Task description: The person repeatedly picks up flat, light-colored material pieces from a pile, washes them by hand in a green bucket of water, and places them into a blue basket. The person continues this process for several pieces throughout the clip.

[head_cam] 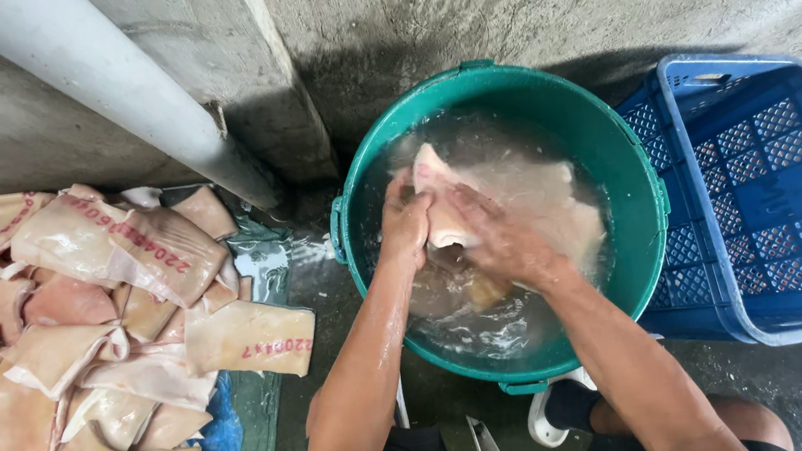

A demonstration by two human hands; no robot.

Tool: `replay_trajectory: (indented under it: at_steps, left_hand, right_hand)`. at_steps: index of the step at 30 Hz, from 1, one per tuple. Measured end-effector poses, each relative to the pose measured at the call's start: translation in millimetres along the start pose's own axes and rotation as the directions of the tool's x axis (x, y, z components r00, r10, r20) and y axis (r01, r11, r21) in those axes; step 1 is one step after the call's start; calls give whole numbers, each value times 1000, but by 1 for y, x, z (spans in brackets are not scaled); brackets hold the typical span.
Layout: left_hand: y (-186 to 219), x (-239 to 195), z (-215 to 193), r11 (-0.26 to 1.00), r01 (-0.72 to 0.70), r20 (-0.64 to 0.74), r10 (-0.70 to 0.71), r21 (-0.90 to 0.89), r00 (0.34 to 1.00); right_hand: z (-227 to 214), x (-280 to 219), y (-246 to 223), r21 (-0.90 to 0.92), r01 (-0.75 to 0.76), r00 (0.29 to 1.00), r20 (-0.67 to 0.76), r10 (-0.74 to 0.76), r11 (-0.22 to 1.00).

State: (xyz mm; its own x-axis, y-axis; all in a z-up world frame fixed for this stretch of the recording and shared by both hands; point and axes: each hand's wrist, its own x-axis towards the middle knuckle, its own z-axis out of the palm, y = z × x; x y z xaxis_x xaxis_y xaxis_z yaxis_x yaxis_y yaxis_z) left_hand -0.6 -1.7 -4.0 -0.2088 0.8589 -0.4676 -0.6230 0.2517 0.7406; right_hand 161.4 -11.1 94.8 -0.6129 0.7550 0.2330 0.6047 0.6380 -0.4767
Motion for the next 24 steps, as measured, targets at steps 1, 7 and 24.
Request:
replay_trajectory:
  at_steps: [1, 7, 24]
  left_hand:
    - [-4, -4, -3, 997, -3, 28, 1, 78, 1000]
    - [-1, -2, 17, 838, -438, 311, 343, 325, 886]
    - [-13, 19, -23, 169, -254, 214, 226, 952, 951]
  right_hand:
    - [-4, -5, 4, 92, -246, 965, 120, 235, 965]
    - [-27, -19, 56, 626, -401, 902, 141, 409, 668]
    - [94, -7, 78, -6, -567, 820, 86, 566, 823]
